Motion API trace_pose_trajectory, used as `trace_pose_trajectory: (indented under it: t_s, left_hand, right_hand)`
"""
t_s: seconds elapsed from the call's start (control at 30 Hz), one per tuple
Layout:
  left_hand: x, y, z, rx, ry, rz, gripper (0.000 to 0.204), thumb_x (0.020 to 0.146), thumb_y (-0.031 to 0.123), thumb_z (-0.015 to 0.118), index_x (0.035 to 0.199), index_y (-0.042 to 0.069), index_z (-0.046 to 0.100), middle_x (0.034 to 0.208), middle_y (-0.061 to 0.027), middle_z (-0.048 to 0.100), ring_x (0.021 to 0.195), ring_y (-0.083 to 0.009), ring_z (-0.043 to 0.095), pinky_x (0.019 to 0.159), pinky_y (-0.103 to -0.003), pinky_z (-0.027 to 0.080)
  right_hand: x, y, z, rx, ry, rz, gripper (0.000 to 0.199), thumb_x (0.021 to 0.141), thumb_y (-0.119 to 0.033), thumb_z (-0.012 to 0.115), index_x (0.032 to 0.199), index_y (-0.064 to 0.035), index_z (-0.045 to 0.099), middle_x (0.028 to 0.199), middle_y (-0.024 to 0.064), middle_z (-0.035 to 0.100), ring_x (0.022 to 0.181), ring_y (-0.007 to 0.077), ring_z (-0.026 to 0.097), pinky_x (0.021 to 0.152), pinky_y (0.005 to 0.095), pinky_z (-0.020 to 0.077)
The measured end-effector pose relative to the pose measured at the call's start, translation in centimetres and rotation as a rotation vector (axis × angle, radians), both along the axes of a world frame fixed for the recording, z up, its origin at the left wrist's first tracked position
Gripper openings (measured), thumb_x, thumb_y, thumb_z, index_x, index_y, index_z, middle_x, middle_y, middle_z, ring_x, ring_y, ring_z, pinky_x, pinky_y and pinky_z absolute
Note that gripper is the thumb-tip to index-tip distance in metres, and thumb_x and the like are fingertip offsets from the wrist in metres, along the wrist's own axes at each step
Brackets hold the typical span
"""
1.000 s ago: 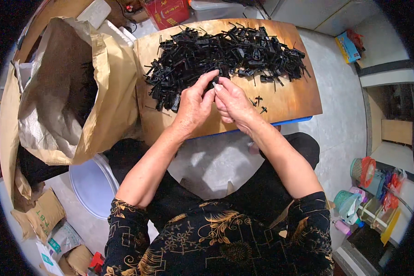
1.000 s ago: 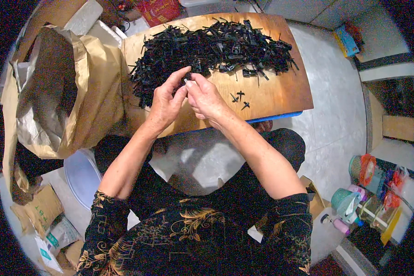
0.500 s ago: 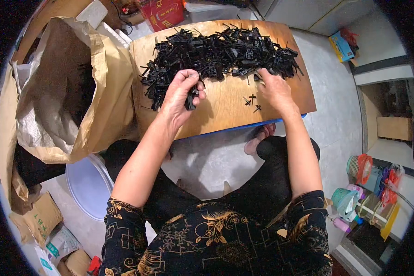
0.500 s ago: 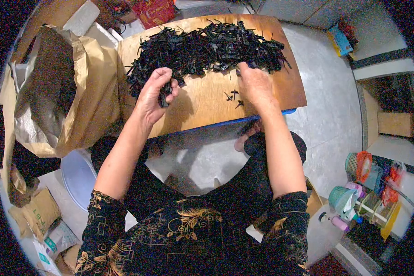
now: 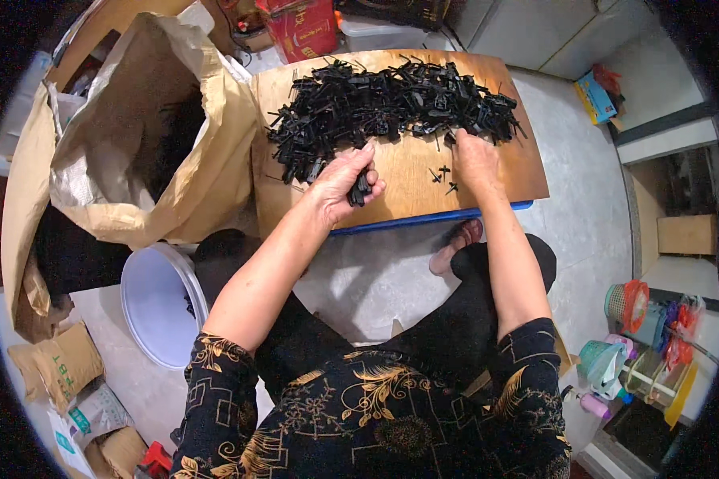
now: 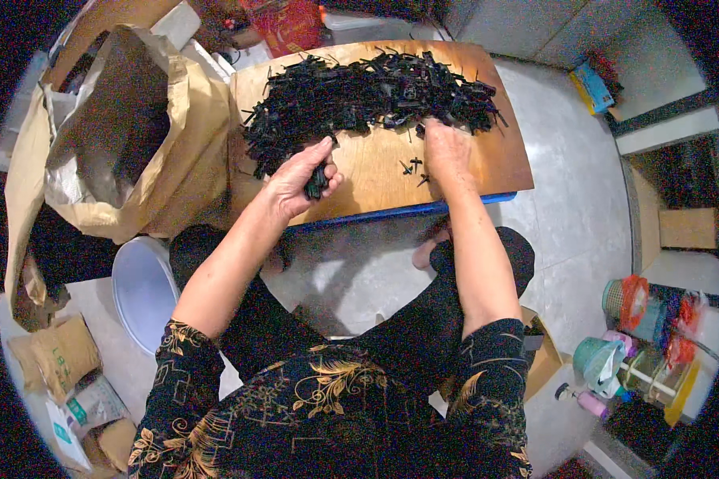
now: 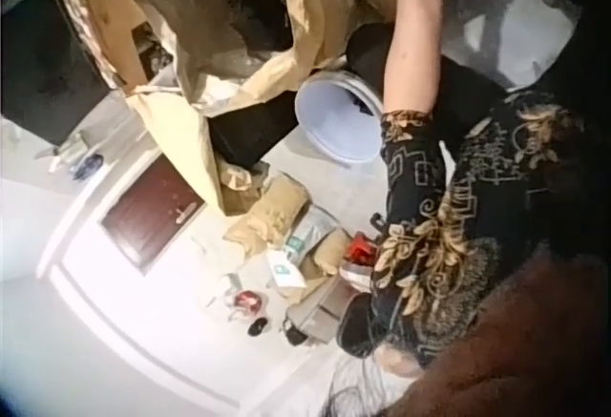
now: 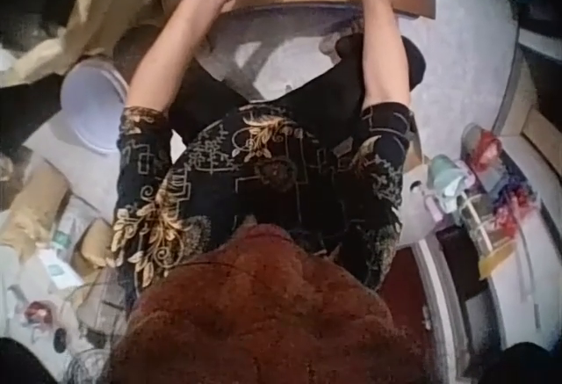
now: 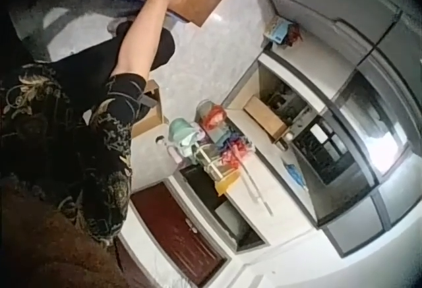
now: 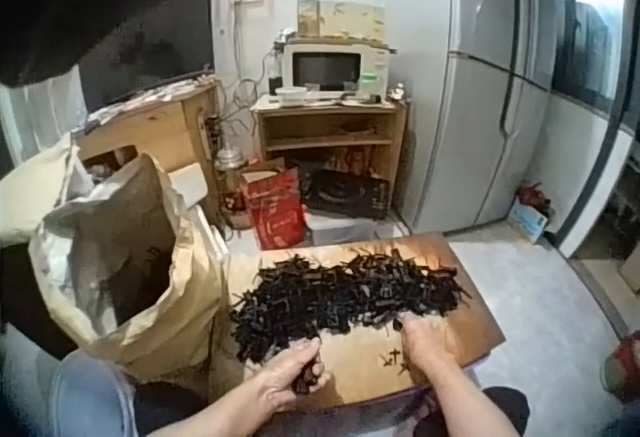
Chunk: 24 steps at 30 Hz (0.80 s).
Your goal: Manual assembly of small black plastic components by joining them together at a workstation.
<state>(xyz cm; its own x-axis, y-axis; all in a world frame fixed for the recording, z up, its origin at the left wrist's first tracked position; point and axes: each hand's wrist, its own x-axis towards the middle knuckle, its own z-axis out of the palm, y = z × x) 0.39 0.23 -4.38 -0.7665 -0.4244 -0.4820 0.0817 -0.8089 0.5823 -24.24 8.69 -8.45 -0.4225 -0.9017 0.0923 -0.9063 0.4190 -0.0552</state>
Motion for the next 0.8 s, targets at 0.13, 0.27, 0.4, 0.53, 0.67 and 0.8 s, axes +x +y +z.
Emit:
trace_pose_trajectory:
  t_s: [0.13, 0.27, 0.4, 0.53, 0.67, 0.8]
  left_hand:
    - [-0.2, 0.5, 0.0, -0.222, -0.070, -0.013, 0.015, 0.090, 0.021, 0.053, 0.085, 0.008, 0.049, 0.064, -0.0025, 0.051, 0.053, -0.0138, 0.055, 0.046, -0.024, 0.046]
    - [-1.0, 1.6, 0.1, -0.773, -0.255, -0.016, 0.025, 0.087, 0.006, 0.048, 0.112, 0.002, 0.051, 0.064, -0.0012, 0.051, 0.048, -0.0083, 0.052, 0.043, -0.022, 0.046]
    - [-1.4, 2.1, 0.3, -1.014, -0.292, -0.035, 0.046, 0.082, 0.005, 0.054, 0.126, 0.002, 0.040, 0.071, -0.0036, 0.052, 0.052, -0.0105, 0.054, 0.044, -0.025, 0.047]
    - [-1.6, 1.7, 0.6, -1.041, -0.316, -0.064, 0.069, 0.079, 0.009, 0.063, 0.135, 0.000, 0.024, 0.073, -0.0056, 0.053, 0.053, -0.0117, 0.054, 0.045, -0.025, 0.046]
    - [-1.3, 1.1, 1.4, -1.035, -0.325, -0.116, 0.071, 0.075, 0.012, 0.069, 0.133, 0.002, 0.029, 0.072, -0.0068, 0.053, 0.054, -0.0126, 0.054, 0.044, -0.027, 0.046]
    - [-0.6, 0.7, 0.8, -1.169, -0.282, -0.166, 0.063, 0.076, 0.019, 0.070, 0.129, 0.006, 0.038, 0.080, -0.0074, 0.057, 0.059, -0.0119, 0.056, 0.047, -0.026, 0.047]
  right_hand:
    - [0.0, -1.0, 0.4, -0.159, -0.350, -0.013, 0.021, 0.079, -0.023, 0.058, 0.085, -0.0030, 0.055, 0.065, 0.0103, 0.060, 0.062, 0.0255, 0.059, 0.056, 0.0382, 0.0466]
    - [1.9, -0.6, 2.4, -0.193, -1.385, -0.178, 0.018, 0.081, -0.023, 0.064, 0.081, -0.0093, 0.052, 0.054, -0.0052, 0.043, 0.042, 0.0067, 0.037, 0.037, 0.0226, 0.0292]
    - [5.3, -0.6, 3.7, -0.182, -1.868, -0.207, 0.015, 0.082, -0.018, 0.064, 0.078, -0.0137, 0.050, 0.053, -0.0088, 0.037, 0.038, 0.0020, 0.027, 0.034, 0.0191, 0.0210]
    - [7.1, -0.7, 4.6, -0.130, -1.787, -0.122, 0.015, 0.081, -0.021, 0.066, 0.077, -0.0139, 0.053, 0.053, -0.0087, 0.041, 0.039, 0.0015, 0.031, 0.034, 0.0187, 0.0229]
    - [7.6, -0.6, 4.7, -0.113, -1.663, -0.057, 0.015, 0.081, -0.024, 0.066, 0.076, -0.0153, 0.054, 0.053, -0.0097, 0.042, 0.040, 0.0003, 0.032, 0.035, 0.0179, 0.0225]
    - [8.3, -0.6, 4.9, -0.078, -1.620, -0.014, 0.014, 0.083, -0.024, 0.063, 0.078, -0.0145, 0.054, 0.055, -0.0094, 0.042, 0.041, 0.0006, 0.033, 0.035, 0.0175, 0.0217]
